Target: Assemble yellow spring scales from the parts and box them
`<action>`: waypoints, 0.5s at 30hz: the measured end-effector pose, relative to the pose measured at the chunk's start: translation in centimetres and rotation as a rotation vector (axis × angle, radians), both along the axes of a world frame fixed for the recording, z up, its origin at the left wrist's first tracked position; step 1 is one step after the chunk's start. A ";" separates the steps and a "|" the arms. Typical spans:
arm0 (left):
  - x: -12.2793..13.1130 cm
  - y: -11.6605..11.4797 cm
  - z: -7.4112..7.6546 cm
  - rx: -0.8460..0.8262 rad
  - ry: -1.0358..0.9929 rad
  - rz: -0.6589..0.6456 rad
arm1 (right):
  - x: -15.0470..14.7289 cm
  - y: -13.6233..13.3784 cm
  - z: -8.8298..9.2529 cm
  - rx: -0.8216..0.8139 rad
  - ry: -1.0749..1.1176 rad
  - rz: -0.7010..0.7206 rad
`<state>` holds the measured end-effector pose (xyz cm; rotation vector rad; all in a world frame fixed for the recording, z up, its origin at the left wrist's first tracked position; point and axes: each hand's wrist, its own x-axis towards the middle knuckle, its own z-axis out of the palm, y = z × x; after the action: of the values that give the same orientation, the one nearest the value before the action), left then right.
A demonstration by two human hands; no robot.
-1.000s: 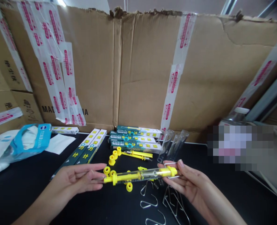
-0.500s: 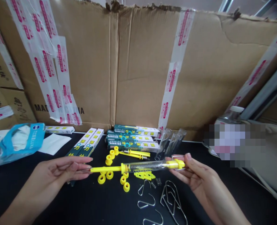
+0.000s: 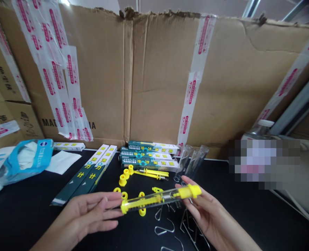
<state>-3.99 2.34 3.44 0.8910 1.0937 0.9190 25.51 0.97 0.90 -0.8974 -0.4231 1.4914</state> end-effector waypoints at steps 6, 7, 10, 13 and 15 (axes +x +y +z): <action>-0.1 -0.5 -1.3 -0.173 -0.182 0.059 | 0.5 0.2 -1.2 -0.068 0.071 -0.006; -0.4 -0.3 -1.5 -0.184 -0.214 0.066 | 0.6 0.3 -1.1 -0.051 0.058 0.002; -1.3 0.6 -2.3 -0.199 -0.274 0.100 | 0.8 0.5 -0.3 -0.009 0.005 -0.008; -1.6 1.0 -2.9 -0.182 -0.307 0.192 | 0.7 0.5 0.8 0.032 -0.019 -0.025; -1.2 0.8 -3.2 -0.159 -0.286 0.274 | 0.5 0.3 1.3 0.047 -0.032 -0.015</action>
<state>-5.19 3.15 0.27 0.4676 1.0376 1.1296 25.98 1.31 2.20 -0.8861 -0.4720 1.4489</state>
